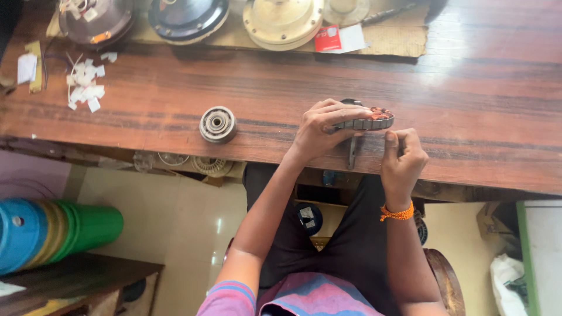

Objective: The person sits at a wooden workbench and works on a circular electric motor armature with copper windings, using both hands to press and seat the copper wire coils into slots around the component, rotating it as they work section by section.

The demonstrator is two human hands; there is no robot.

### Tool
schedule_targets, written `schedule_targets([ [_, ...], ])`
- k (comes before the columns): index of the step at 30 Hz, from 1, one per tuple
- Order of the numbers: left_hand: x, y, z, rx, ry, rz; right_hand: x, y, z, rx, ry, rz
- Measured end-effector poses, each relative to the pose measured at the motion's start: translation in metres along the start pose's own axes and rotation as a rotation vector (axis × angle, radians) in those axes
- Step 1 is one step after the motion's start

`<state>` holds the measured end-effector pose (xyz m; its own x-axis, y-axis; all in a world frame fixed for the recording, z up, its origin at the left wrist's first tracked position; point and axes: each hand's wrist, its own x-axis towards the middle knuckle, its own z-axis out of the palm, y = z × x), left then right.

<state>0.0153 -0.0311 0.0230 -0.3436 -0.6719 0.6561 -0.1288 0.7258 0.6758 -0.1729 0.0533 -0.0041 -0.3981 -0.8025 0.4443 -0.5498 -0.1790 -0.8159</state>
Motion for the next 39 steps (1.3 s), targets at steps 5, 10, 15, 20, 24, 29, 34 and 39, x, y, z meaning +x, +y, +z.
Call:
schedule_targets([
  [5,-0.001,-0.001,0.0,0.013,0.006,0.005,0.002,-0.012,-0.006,-0.021,-0.059,-0.108],
  [10,-0.004,-0.003,0.003,0.019,0.03,-0.031,0.005,-0.013,-0.013,0.098,-0.219,-0.052],
  [15,-0.006,-0.002,0.001,0.013,0.009,-0.062,0.015,-0.005,-0.017,0.312,-0.355,0.259],
  [20,-0.004,-0.002,-0.001,0.004,-0.004,-0.063,0.02,0.003,-0.015,0.447,-0.37,0.325],
  [24,-0.005,-0.002,0.0,0.01,-0.01,-0.073,0.017,0.013,-0.021,0.547,-0.368,0.323],
  [29,-0.007,-0.002,0.001,0.014,0.005,-0.079,0.015,0.013,-0.025,0.754,-0.335,0.393],
  [34,-0.005,0.003,-0.001,0.058,0.026,-0.063,0.02,0.002,-0.026,0.394,-0.461,0.236],
  [39,-0.006,0.003,0.001,0.104,0.055,-0.01,0.017,0.012,-0.03,0.512,-0.486,0.29],
])
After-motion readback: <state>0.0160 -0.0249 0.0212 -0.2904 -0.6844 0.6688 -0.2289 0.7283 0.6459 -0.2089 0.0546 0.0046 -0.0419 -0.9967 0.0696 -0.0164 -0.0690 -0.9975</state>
